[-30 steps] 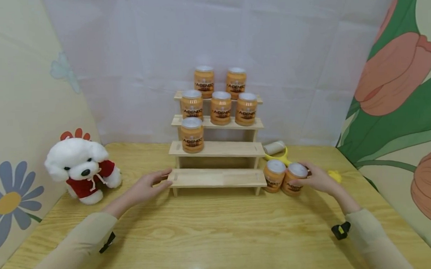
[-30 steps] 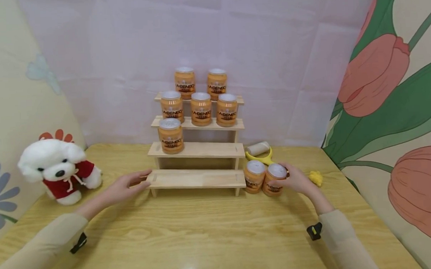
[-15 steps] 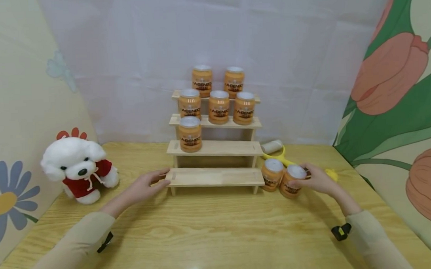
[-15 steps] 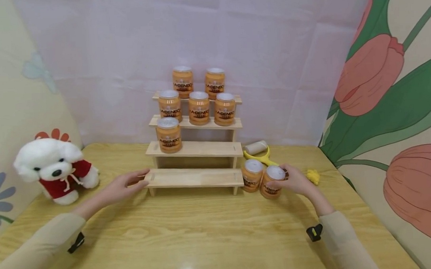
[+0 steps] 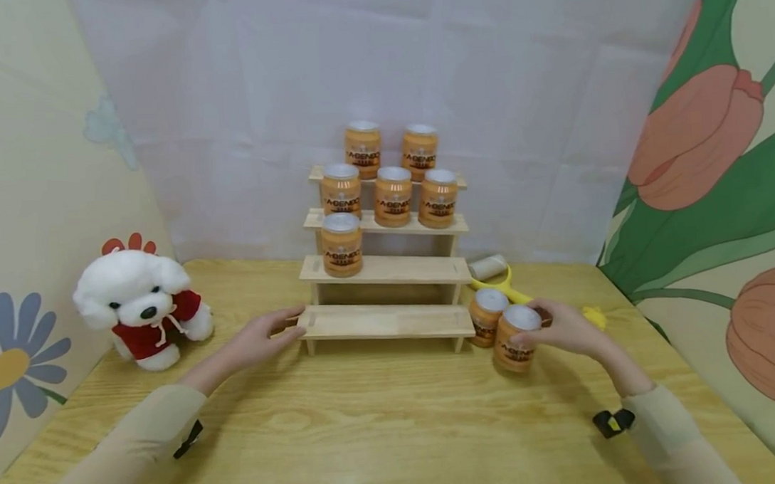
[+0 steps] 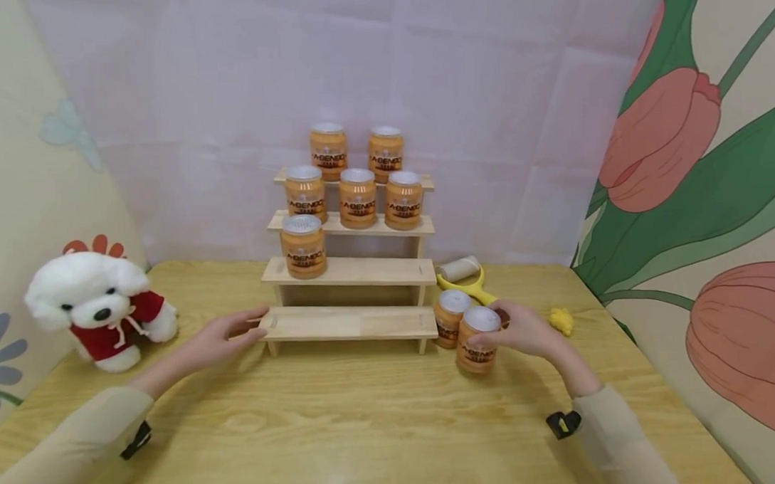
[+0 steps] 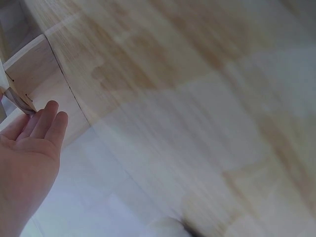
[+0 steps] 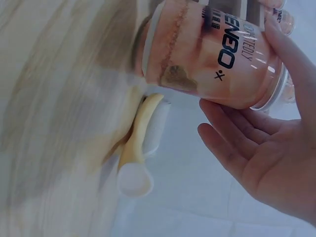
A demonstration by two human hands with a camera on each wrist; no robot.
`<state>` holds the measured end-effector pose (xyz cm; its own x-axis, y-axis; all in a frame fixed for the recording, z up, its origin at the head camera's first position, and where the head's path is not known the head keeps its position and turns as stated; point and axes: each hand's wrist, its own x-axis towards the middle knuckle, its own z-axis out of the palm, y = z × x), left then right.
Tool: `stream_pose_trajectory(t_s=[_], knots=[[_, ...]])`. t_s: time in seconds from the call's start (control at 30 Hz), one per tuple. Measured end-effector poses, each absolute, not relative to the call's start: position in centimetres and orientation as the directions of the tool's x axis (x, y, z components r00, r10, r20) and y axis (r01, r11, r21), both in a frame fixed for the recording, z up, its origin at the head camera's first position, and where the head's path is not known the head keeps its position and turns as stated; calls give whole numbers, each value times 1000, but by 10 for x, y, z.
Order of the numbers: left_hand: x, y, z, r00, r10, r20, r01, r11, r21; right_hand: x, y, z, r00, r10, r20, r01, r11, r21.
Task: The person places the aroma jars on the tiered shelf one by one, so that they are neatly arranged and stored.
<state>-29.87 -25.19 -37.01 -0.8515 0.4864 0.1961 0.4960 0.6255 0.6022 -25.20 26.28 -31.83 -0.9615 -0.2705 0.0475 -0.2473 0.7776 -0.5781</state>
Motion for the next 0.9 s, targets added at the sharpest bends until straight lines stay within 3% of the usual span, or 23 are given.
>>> stream_pose_trajectory(t_s=[0.4, 0.9], knots=[[-300, -251, -371, -854, 480, 199, 493, 627, 603, -255, 228, -294, -949, -274, 155, -309, 721, -620], [-298, -251, -369, -852, 486, 195, 493, 618, 612, -284, 180, -259, -945, -203, 256, -327, 582, -744]])
